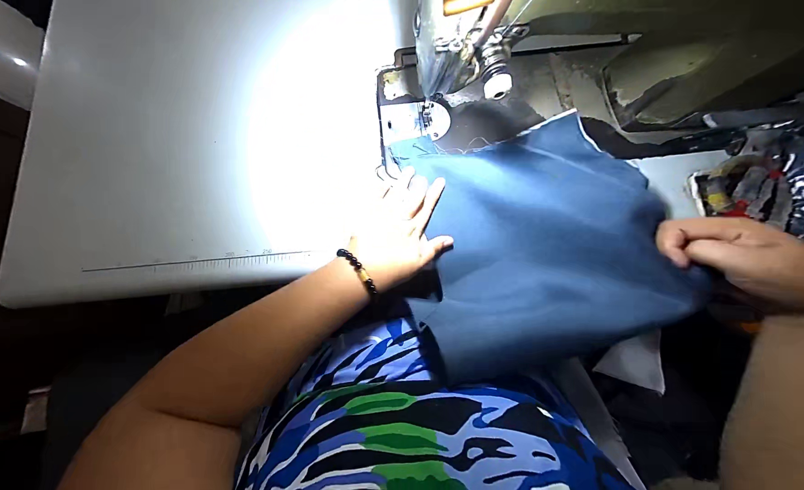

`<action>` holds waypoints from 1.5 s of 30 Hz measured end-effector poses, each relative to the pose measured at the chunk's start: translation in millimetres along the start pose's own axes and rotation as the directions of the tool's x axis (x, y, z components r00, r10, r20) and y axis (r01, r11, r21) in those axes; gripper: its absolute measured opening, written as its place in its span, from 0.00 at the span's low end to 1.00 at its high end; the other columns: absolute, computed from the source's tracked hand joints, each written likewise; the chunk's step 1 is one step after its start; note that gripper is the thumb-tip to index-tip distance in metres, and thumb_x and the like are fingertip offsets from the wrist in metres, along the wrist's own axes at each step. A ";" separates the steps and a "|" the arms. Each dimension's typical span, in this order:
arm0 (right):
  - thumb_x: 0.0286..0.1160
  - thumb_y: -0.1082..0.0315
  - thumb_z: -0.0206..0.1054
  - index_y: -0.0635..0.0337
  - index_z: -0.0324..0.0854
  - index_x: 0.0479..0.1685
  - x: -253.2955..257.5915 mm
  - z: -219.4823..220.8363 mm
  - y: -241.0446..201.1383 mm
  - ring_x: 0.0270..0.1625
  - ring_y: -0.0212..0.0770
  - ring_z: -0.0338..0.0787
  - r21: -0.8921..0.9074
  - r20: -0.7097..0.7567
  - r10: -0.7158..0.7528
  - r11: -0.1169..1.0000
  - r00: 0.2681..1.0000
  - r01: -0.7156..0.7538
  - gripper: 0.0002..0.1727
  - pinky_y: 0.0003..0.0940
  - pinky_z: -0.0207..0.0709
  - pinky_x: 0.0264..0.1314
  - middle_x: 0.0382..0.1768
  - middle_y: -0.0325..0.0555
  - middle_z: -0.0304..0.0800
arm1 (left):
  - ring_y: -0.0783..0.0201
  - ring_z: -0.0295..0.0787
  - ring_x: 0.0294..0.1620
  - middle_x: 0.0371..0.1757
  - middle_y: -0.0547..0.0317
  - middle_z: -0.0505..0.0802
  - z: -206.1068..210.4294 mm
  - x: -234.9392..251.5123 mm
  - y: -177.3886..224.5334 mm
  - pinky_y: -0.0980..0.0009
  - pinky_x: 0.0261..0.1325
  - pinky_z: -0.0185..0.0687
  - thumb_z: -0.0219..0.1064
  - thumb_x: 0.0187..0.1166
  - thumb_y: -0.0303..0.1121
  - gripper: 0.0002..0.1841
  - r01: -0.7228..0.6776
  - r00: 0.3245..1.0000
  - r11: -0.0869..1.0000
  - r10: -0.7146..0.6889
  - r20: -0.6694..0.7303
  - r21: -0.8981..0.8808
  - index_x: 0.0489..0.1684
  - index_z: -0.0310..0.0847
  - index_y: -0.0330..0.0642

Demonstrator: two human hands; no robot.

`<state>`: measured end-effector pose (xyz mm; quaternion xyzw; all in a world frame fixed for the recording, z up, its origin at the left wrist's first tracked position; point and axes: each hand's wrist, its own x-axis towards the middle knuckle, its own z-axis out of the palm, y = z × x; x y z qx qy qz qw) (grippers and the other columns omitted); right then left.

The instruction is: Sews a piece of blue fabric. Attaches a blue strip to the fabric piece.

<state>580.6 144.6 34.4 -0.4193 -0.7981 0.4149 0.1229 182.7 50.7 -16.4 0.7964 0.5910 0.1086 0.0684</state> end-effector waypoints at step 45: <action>0.89 0.52 0.49 0.53 0.76 0.81 203.3 110.0 -73.8 0.93 0.53 0.60 -0.478 0.107 -0.400 0.782 0.910 0.400 0.28 0.68 0.44 0.90 0.87 0.44 0.71 | 0.39 0.57 0.91 0.92 0.42 0.63 -30.5 62.7 -76.9 0.31 0.85 0.47 0.61 0.66 0.74 0.49 -0.035 0.995 0.998 0.040 0.091 -0.051 0.80 0.72 0.43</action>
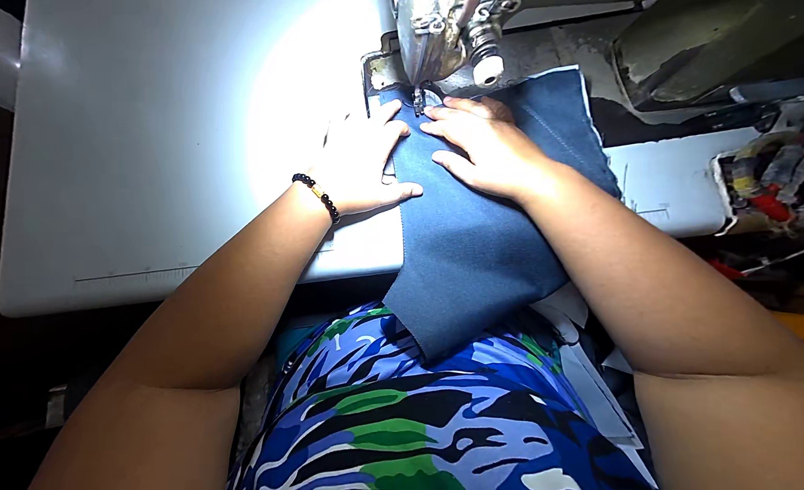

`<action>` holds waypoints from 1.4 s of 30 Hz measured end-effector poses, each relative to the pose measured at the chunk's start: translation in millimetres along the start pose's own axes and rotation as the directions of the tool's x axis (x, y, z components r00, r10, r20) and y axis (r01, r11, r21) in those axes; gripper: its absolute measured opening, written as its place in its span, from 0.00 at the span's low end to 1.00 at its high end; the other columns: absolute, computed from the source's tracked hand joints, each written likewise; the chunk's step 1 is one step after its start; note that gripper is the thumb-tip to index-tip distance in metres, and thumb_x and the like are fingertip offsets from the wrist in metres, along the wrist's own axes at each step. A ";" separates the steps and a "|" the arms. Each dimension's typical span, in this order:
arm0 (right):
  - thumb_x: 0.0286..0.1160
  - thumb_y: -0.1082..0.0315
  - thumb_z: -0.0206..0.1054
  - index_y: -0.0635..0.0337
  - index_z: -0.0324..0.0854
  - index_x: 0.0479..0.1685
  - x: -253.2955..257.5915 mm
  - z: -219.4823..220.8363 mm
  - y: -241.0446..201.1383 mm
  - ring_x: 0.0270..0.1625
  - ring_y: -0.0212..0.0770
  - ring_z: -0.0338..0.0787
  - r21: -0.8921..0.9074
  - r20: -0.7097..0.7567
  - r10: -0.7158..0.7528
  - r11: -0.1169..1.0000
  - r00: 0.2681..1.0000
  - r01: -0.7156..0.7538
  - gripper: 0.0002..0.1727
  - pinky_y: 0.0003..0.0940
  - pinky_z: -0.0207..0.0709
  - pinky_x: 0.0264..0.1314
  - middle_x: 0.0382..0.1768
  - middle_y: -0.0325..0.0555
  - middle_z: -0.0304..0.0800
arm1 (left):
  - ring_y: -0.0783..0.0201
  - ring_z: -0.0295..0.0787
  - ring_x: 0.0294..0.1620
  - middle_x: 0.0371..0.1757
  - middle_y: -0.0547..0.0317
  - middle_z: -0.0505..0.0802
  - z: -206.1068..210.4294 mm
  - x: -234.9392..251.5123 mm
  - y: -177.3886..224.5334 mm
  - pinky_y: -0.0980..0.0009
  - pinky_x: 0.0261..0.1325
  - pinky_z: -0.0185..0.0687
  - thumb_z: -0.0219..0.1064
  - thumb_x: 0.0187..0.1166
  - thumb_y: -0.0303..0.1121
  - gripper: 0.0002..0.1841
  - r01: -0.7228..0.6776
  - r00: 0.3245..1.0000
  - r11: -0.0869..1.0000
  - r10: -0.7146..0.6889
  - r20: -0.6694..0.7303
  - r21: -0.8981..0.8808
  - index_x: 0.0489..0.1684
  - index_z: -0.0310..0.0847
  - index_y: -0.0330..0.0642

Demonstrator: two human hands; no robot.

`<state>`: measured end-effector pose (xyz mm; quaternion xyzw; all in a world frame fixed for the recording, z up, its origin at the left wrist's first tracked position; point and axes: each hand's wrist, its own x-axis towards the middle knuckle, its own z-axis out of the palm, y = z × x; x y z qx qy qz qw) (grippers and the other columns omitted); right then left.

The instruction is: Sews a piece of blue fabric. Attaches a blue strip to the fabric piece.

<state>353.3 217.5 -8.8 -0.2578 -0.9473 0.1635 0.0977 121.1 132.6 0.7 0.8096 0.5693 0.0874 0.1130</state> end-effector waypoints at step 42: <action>0.82 0.67 0.59 0.61 0.94 0.53 -96.3 62.3 -73.9 0.73 0.50 0.88 -0.044 -0.469 -0.161 0.986 0.869 0.159 0.17 0.44 0.75 0.81 0.62 0.51 0.94 | 0.42 0.69 0.82 0.72 0.48 0.84 -7.6 -0.2 24.8 0.33 0.78 0.57 0.72 0.67 0.69 0.38 0.528 0.840 0.830 -0.541 -0.029 -0.178 0.67 0.83 0.49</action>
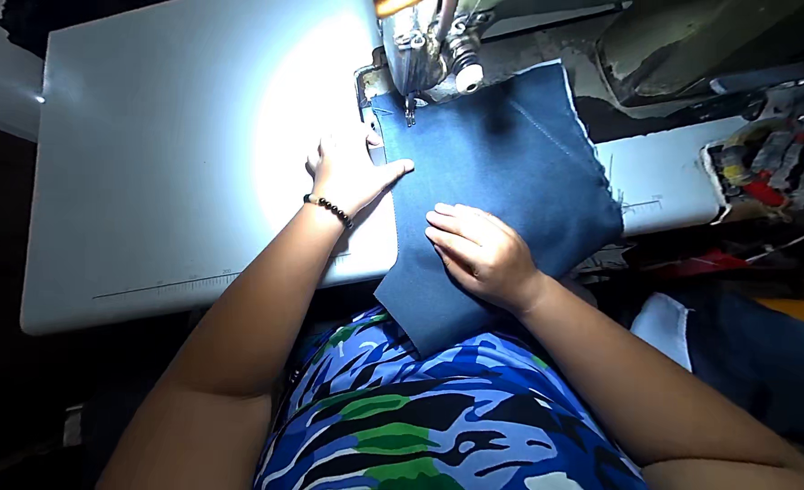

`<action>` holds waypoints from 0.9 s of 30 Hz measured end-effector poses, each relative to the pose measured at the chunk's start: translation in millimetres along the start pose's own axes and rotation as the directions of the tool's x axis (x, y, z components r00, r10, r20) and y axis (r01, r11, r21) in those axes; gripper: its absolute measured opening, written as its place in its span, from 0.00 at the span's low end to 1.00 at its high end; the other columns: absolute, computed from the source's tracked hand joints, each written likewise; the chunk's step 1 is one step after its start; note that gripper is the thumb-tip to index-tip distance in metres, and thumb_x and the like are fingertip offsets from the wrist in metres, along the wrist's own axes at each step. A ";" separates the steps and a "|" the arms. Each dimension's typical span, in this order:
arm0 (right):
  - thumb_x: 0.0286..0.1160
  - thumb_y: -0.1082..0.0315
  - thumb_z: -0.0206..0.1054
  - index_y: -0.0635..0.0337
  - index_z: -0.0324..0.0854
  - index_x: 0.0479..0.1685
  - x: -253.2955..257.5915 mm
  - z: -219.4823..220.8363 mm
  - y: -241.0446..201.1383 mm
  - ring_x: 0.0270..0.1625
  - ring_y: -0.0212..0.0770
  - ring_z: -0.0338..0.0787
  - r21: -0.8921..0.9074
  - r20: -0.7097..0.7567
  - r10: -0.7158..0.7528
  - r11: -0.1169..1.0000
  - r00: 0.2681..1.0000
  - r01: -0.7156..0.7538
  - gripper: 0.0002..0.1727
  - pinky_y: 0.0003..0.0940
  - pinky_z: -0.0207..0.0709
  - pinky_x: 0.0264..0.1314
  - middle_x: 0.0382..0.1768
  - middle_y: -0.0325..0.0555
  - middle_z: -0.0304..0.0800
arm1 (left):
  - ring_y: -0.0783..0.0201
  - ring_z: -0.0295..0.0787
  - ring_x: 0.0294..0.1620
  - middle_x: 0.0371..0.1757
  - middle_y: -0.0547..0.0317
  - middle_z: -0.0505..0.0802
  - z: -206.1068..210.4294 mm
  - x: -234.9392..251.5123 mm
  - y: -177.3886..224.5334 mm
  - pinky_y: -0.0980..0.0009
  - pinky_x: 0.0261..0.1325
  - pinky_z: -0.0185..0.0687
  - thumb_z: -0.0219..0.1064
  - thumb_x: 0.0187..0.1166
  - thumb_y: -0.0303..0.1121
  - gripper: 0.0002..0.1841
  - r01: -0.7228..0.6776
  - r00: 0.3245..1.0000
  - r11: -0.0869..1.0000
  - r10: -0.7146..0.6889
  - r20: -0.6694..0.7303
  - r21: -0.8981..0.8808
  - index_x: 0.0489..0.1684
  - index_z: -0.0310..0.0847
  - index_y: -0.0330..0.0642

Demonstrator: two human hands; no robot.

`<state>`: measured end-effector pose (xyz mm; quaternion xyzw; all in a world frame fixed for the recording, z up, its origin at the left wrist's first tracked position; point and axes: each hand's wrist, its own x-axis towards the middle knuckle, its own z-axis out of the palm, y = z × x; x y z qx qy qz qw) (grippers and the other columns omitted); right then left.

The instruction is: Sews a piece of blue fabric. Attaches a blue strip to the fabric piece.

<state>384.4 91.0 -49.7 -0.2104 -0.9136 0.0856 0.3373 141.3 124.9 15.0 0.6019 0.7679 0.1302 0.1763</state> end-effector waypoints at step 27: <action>0.86 0.60 0.55 0.57 0.94 0.53 3.7 -4.0 2.2 0.72 0.48 0.87 0.003 0.060 0.042 0.999 0.997 -0.042 0.20 0.45 0.72 0.82 0.64 0.48 0.93 | 0.59 0.92 0.42 0.40 0.52 0.95 24.7 -70.1 -26.2 0.66 0.46 0.86 0.62 0.77 0.25 0.10 -0.882 0.456 0.470 0.872 -0.179 0.044 0.35 0.93 0.37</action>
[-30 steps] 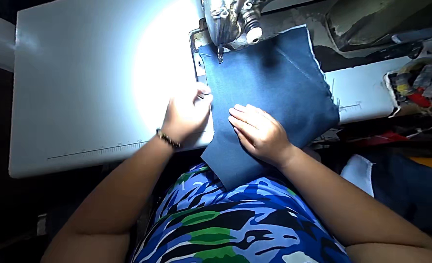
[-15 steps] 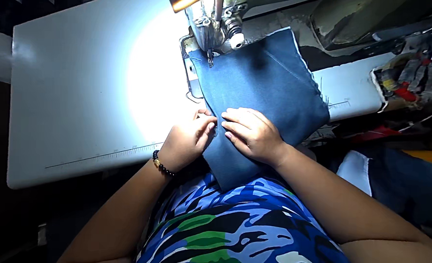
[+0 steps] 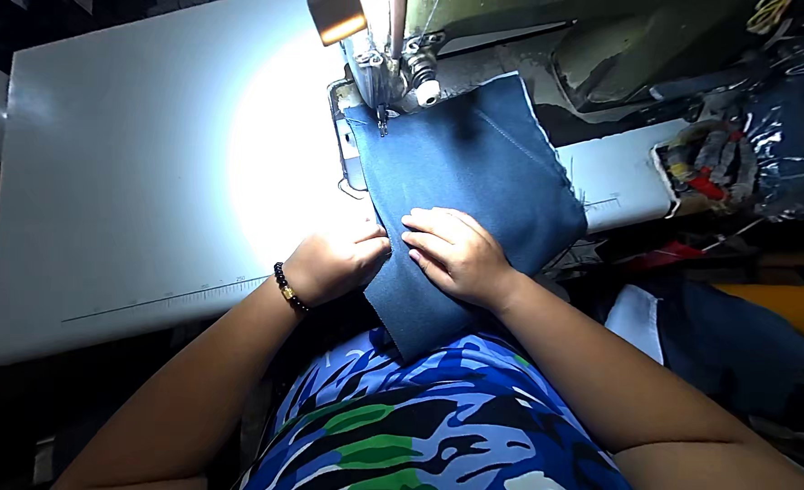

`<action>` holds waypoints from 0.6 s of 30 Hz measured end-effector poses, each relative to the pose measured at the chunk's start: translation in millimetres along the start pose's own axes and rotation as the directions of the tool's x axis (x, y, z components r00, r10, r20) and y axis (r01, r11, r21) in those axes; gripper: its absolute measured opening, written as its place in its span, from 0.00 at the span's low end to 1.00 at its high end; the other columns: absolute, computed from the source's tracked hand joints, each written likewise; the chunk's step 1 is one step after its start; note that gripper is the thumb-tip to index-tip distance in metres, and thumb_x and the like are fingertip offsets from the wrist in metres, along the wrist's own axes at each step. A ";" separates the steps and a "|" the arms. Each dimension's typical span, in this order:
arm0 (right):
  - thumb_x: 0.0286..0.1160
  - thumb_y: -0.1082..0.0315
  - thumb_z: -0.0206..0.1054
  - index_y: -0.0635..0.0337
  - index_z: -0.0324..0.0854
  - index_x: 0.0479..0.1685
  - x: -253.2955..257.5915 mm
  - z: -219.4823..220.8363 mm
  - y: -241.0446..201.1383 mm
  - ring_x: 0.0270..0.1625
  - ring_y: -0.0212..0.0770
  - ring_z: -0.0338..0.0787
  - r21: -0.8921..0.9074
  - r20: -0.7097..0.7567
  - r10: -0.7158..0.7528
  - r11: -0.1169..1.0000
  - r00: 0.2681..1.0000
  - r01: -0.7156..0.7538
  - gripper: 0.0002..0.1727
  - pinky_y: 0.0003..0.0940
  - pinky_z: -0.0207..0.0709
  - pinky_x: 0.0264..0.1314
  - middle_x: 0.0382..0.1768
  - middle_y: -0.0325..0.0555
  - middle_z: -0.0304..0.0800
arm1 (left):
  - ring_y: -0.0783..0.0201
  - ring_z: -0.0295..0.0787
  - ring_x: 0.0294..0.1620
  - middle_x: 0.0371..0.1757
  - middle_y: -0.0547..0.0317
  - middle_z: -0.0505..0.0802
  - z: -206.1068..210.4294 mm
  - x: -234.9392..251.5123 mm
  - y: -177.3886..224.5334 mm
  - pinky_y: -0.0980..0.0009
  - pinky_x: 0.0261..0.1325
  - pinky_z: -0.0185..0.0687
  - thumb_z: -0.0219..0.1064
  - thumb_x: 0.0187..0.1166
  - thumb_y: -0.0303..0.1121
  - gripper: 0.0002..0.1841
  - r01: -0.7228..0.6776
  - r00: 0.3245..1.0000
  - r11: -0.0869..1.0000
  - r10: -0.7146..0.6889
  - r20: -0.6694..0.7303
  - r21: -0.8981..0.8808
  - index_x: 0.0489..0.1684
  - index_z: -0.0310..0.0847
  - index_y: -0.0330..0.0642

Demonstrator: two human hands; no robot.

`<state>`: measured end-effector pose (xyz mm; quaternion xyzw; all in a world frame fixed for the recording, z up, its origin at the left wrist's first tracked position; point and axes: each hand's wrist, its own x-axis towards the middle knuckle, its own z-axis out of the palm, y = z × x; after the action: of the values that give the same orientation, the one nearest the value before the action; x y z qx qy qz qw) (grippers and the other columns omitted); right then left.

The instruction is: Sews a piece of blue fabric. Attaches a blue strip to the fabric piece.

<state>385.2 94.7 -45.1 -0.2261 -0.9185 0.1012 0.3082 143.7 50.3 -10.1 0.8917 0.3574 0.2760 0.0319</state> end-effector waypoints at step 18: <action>0.84 0.61 0.56 0.57 0.93 0.54 3.2 -6.1 -1.8 0.74 0.48 0.85 0.061 0.070 0.044 0.997 0.997 -0.049 0.19 0.46 0.70 0.83 0.65 0.49 0.91 | 0.66 0.82 0.42 0.40 0.61 0.86 4.4 15.4 1.4 0.67 0.44 0.77 0.72 0.64 0.27 0.07 0.624 0.776 0.732 -0.621 0.108 -0.273 0.35 0.91 0.49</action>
<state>386.0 95.0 -38.1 -0.2340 -0.9195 0.1447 0.2808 156.0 60.0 -6.3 0.7067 0.5898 0.2952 0.2560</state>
